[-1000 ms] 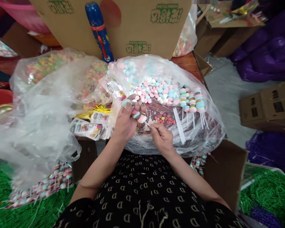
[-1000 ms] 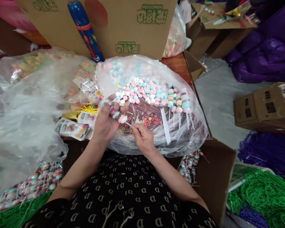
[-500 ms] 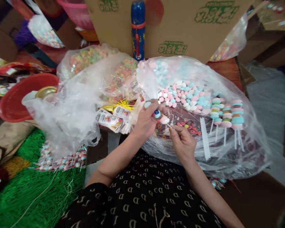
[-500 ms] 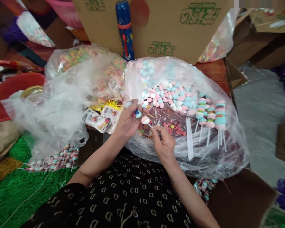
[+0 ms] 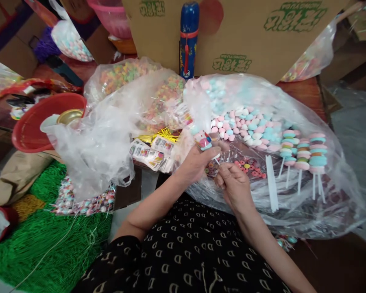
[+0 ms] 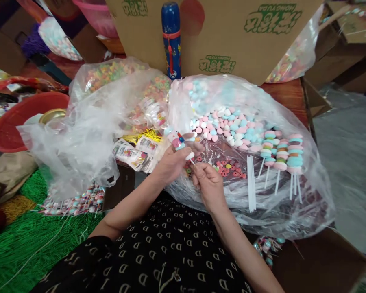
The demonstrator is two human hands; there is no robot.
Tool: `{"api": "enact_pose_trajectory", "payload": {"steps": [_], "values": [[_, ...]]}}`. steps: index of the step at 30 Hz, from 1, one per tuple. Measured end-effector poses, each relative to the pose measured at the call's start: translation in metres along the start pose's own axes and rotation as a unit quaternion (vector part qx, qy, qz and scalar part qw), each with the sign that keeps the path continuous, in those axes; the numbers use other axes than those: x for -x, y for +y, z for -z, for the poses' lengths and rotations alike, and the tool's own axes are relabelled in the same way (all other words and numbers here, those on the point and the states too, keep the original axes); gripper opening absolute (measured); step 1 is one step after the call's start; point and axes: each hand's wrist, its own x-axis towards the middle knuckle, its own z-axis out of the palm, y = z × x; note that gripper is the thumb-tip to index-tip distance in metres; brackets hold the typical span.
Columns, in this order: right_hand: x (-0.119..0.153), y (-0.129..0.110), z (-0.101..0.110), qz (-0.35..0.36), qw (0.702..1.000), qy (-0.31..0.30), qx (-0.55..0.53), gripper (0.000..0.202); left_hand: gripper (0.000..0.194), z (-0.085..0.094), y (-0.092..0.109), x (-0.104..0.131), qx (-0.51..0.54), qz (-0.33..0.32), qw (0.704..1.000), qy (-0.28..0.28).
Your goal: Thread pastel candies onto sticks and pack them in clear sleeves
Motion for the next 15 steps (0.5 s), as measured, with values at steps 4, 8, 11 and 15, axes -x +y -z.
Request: {"api": "enact_pose_trajectory", "payload": {"steps": [4,8,11,15], "values": [[-0.003,0.008,0.015,0.033,0.997,0.023,0.067,0.036,0.048,0.006,0.019,-0.008,0.045,-0.045,0.997,0.037],[-0.003,0.011,0.023,0.106,0.974,0.044,0.198,0.023,0.012,0.008,0.027,-0.017,0.07,-0.064,0.991,0.095],[-0.002,0.01,0.024,0.181,0.938,0.058,0.291,0.02,0.009,0.008,0.023,-0.021,0.075,-0.042,0.99,0.113],[0.0,0.01,0.027,0.212,0.916,0.05,0.336,0.021,0.014,0.009,0.019,-0.024,0.088,-0.026,0.989,0.114]]}}
